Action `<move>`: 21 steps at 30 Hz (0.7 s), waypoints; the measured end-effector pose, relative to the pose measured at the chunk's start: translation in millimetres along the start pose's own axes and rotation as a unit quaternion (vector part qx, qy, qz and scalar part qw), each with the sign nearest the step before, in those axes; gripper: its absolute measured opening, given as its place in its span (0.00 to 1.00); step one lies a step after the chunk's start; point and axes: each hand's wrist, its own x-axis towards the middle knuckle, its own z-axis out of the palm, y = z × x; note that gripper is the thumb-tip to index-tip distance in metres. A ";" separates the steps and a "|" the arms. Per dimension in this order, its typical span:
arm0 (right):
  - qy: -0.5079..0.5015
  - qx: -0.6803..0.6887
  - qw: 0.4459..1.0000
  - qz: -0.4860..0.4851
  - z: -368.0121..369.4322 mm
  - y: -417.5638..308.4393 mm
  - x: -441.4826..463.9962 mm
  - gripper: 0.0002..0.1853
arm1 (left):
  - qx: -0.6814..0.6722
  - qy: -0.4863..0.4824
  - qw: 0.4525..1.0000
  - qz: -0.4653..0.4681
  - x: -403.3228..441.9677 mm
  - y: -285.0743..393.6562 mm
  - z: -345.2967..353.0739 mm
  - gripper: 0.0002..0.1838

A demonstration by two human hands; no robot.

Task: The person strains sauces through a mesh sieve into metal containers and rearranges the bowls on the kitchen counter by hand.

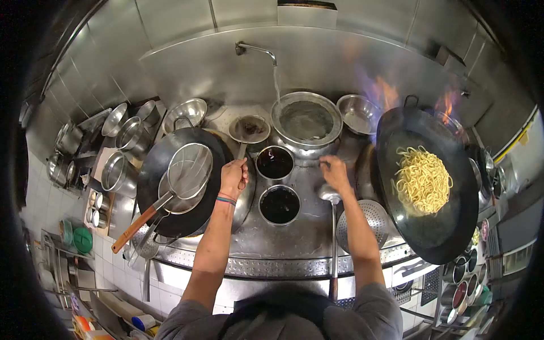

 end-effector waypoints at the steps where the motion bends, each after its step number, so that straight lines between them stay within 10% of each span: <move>1: 0.003 0.010 1.000 -0.005 -3.7 -6.0 -16.6 0.12 | 0.032 0.007 0.999 0.001 0.8 5.0 -0.5 0.15; 6: -0.009 0.047 0.999 0.007 -34.7 -50.0 -90.1 0.11 | 0.225 0.021 0.971 0.084 20.8 6.4 -14.4 0.11; 13: 0.000 0.008 0.998 0.065 -84.1 -63.0 -200.0 0.10 | 0.594 0.077 0.673 0.434 14.1 30.4 -18.7 0.11; 17: -0.004 -0.038 0.992 0.121 -99.9 -58.2 -254.6 0.08 | 0.641 0.009 0.638 0.426 49.4 11.4 -39.1 0.12; 21: -0.102 -0.089 0.977 0.163 -94.9 -53.9 -325.1 0.08 | 0.579 0.002 0.718 0.386 45.4 17.3 -37.2 0.13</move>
